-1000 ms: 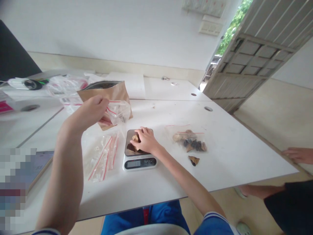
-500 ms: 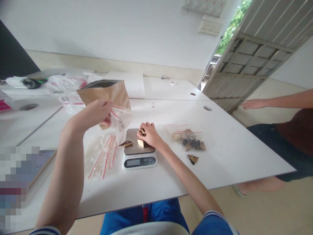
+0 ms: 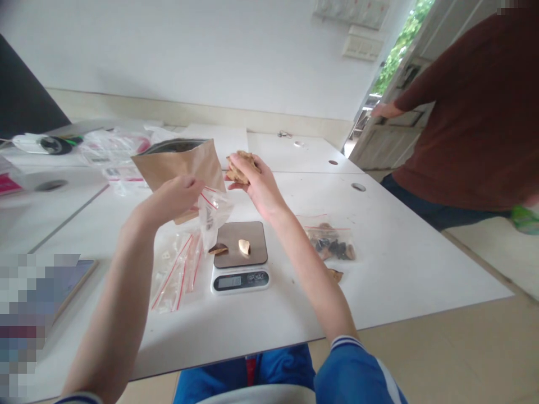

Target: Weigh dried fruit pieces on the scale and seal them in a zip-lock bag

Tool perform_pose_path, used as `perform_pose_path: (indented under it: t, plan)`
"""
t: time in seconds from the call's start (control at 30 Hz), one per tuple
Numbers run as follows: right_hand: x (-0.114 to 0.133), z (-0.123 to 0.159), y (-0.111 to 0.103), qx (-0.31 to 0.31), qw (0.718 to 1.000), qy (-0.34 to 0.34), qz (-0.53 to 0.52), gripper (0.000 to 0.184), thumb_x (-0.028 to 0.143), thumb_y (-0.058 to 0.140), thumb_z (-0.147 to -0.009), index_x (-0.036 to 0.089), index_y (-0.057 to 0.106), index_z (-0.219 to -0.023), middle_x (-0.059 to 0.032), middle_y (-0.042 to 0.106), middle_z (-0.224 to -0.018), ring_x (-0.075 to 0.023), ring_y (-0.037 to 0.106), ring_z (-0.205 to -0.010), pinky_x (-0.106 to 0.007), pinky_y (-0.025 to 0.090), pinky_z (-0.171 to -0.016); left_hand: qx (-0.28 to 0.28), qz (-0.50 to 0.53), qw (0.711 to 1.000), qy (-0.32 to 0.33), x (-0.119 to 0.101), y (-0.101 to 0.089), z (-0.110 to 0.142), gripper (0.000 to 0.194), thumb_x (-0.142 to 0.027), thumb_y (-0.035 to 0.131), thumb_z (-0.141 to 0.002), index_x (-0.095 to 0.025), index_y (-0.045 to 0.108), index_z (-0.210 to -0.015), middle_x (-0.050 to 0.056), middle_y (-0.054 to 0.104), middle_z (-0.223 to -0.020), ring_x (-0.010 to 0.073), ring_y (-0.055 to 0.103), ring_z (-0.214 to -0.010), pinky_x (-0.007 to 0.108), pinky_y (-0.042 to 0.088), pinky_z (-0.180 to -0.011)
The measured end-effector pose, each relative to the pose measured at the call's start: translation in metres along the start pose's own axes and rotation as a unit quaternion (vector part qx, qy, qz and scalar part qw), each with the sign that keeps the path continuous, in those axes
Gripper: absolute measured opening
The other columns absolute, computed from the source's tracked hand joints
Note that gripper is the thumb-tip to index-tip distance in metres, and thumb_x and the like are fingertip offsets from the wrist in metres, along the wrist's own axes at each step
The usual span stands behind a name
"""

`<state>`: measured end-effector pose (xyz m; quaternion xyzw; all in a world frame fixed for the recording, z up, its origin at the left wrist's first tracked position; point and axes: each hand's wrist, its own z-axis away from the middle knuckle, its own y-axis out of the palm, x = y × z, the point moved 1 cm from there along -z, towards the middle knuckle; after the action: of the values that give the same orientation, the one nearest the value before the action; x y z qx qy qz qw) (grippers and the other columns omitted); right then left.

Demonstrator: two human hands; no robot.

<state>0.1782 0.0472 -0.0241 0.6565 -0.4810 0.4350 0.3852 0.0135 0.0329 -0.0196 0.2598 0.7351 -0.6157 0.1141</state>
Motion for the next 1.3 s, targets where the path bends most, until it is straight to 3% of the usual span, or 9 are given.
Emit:
perform_pose_path:
  t: [0.13,0.3,0.47,0.57,0.73,0.8,0.9,0.97,1.3]
  plan:
    - [0.006,-0.009,0.01,0.057,0.991,0.013,0.123,0.03,0.044,0.063,-0.08,0.02,0.047,-0.09,-0.0008,0.06,-0.083,-0.0127,0.062,-0.073,-0.025,0.049,-0.063,-0.014,0.072,0.996,-0.042,-0.006,0.003,-0.002,0.022,-0.026,0.034,-0.086,-0.02,0.041,-0.066,0.004,0.057,-0.071,0.0169,0.062,-0.075,0.023,0.049,-0.061]
    - [-0.002,-0.009,0.013,0.064,0.931,-0.046,0.357,0.034,0.051,0.06,-0.083,0.021,0.044,-0.083,0.0012,0.057,-0.072,-0.0129,0.056,-0.07,-0.026,0.043,-0.065,-0.047,0.15,0.984,-0.088,-0.008,0.0,-0.001,0.02,-0.03,0.034,-0.087,-0.018,0.047,-0.077,0.007,0.06,-0.085,0.0155,0.062,-0.073,0.022,0.05,-0.054]
    - [0.005,-0.004,0.016,0.105,0.935,-0.07,0.331,0.032,0.049,0.041,-0.094,0.02,0.051,-0.099,-0.0046,0.065,-0.094,-0.0143,0.061,-0.085,-0.028,0.045,-0.078,-0.046,0.142,0.986,-0.074,-0.001,-0.002,-0.002,0.019,-0.029,0.037,-0.086,-0.019,0.05,-0.075,0.006,0.06,-0.079,0.0163,0.063,-0.075,0.022,0.052,-0.059]
    - [0.006,0.0,0.015,0.039,0.947,-0.135,0.288,0.023,0.041,0.041,-0.096,0.022,0.049,-0.106,-0.0052,0.063,-0.107,-0.0128,0.06,-0.095,-0.026,0.045,-0.082,-0.043,0.178,0.979,-0.093,0.002,-0.003,-0.003,0.018,-0.026,0.035,-0.087,-0.02,0.046,-0.073,0.005,0.057,-0.075,0.0157,0.062,-0.072,0.022,0.053,-0.057]
    - [-0.024,0.031,0.009,-0.159,0.926,-0.183,0.29,0.019,0.029,0.032,-0.097,0.021,0.048,-0.093,-0.0042,0.059,-0.093,-0.0119,0.056,-0.079,-0.025,0.046,-0.07,-0.086,0.22,0.961,-0.146,0.0,-0.015,0.003,0.017,-0.026,0.034,-0.089,-0.02,0.04,-0.074,0.005,0.056,-0.08,0.014,0.062,-0.066,0.02,0.048,-0.046]
    - [-0.046,0.051,0.009,-0.072,0.915,-0.166,0.36,0.019,0.027,0.033,-0.096,0.021,0.052,-0.094,-0.0059,0.059,-0.093,-0.0155,0.056,-0.084,-0.03,0.046,-0.075,-0.123,0.206,0.961,-0.138,-0.003,-0.02,0.006,0.018,-0.025,0.034,-0.089,-0.02,0.041,-0.073,0.006,0.058,-0.083,0.0121,0.06,-0.064,0.019,0.045,-0.045]
    - [-0.077,0.077,0.008,0.141,0.845,-0.116,0.503,0.025,0.032,0.046,-0.092,0.021,0.057,-0.112,-0.0117,0.057,-0.117,-0.025,0.052,-0.106,-0.043,0.042,-0.093,-0.174,0.162,0.964,-0.118,-0.004,-0.024,0.009,0.021,-0.025,0.034,-0.089,-0.02,0.041,-0.07,0.005,0.06,-0.082,0.0119,0.059,-0.066,0.019,0.044,-0.047]
    - [-0.09,0.086,0.005,0.208,0.805,-0.082,0.55,0.034,0.036,0.05,-0.091,0.024,0.056,-0.122,-0.0126,0.05,-0.131,-0.0286,0.048,-0.115,-0.048,0.038,-0.098,-0.189,0.142,0.965,-0.115,-0.003,-0.024,0.009,0.022,-0.026,0.035,-0.089,-0.02,0.04,-0.069,0.004,0.059,-0.078,0.0126,0.059,-0.069,0.019,0.044,-0.05]
    - [-0.1,0.086,-0.004,0.238,0.811,-0.096,0.526,0.026,0.027,0.043,-0.096,0.02,0.065,-0.11,-0.0089,0.06,-0.102,-0.0188,0.059,-0.094,-0.033,0.048,-0.087,-0.151,0.196,0.963,-0.106,-0.001,-0.02,0.006,0.021,-0.024,0.033,-0.088,-0.022,0.035,-0.067,0.002,0.052,-0.077,0.0126,0.057,-0.065,0.023,0.05,-0.051]
